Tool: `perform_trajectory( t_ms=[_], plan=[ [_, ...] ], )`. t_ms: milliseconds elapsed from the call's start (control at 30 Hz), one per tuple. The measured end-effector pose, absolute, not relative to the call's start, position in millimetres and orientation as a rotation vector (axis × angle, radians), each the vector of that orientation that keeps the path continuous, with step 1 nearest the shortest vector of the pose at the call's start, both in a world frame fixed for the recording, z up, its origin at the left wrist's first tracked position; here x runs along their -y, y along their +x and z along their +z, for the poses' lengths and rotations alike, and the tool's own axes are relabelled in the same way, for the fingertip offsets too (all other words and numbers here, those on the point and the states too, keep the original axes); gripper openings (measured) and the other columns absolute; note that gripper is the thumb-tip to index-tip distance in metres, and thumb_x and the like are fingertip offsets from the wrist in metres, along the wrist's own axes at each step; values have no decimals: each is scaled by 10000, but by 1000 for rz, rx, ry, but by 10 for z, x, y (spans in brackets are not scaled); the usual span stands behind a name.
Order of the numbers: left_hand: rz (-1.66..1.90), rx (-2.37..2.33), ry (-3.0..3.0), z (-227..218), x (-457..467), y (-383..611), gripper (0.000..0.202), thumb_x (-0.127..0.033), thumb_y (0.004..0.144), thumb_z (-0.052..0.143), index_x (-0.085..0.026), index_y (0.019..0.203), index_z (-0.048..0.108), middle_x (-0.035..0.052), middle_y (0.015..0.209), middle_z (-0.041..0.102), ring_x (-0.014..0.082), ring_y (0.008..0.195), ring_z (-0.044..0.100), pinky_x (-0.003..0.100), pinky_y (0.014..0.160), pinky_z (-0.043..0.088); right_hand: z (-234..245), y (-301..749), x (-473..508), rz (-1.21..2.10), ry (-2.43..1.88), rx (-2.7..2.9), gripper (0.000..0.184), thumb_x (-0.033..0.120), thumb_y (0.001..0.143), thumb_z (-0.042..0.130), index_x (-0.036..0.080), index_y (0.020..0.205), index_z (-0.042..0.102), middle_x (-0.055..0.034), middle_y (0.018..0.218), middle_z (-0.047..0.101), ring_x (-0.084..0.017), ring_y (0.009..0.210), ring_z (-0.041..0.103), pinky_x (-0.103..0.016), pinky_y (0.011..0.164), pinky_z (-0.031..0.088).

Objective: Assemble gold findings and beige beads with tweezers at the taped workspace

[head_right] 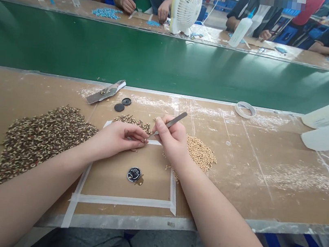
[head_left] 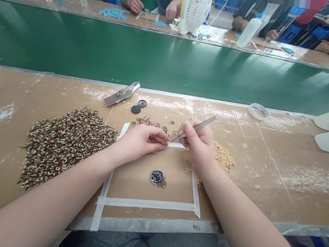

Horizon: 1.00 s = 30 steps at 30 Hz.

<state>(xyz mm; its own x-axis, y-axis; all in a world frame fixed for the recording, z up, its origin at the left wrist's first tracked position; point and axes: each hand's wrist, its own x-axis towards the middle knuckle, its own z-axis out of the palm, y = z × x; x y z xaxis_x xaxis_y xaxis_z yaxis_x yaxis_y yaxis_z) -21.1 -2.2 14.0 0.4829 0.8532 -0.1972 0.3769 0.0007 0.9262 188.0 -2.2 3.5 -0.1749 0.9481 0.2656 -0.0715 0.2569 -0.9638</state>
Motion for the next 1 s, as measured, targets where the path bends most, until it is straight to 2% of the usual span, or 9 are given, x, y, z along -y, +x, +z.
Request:
perform_trajectory(
  t_ms=[200, 467, 733, 1000],
  plan=[
    [513, -1119, 1544, 132, 13, -204, 190, -280, 831, 793, -241, 1017, 805, 40, 993, 833, 218, 958, 780, 366, 909, 625, -3, 1902, -67, 1187, -869, 1226, 414, 585, 1003, 578, 259, 762, 493, 52, 598, 418, -121, 490, 364, -296, 471, 258],
    [584, -1141, 1421, 117, 6, -184, 193, -327, 799, 845, -202, 940, 805, 45, 853, 814, 170, 744, 747, 337, 787, 653, 13, 1903, -113, 1254, -840, 1099, 375, 524, 992, 592, 256, 754, 481, 55, 585, 413, -113, 472, 311, -292, 461, 241],
    [665, -1105, 1262, 70, -29, -185, 270, -360, 799, 862, -174, 982, 795, 71, 920, 809, 194, 879, 766, 347, 835, 676, -1, 1877, -50, 1154, -895, 1258, 399, 518, 999, 637, 233, 731, 565, 53, 559, 455, -101, 472, 387, -281, 460, 261],
    [722, -1130, 1208, 44, -21, -174, 398, -439, 735, 908, -176, 983, 741, 68, 878, 800, 206, 879, 769, 338, 794, 662, 24, 1830, -34, 1113, -1034, 1269, 416, 551, 981, 644, 223, 730, 597, 46, 535, 527, -92, 445, 451, -258, 443, 327]
  ],
)
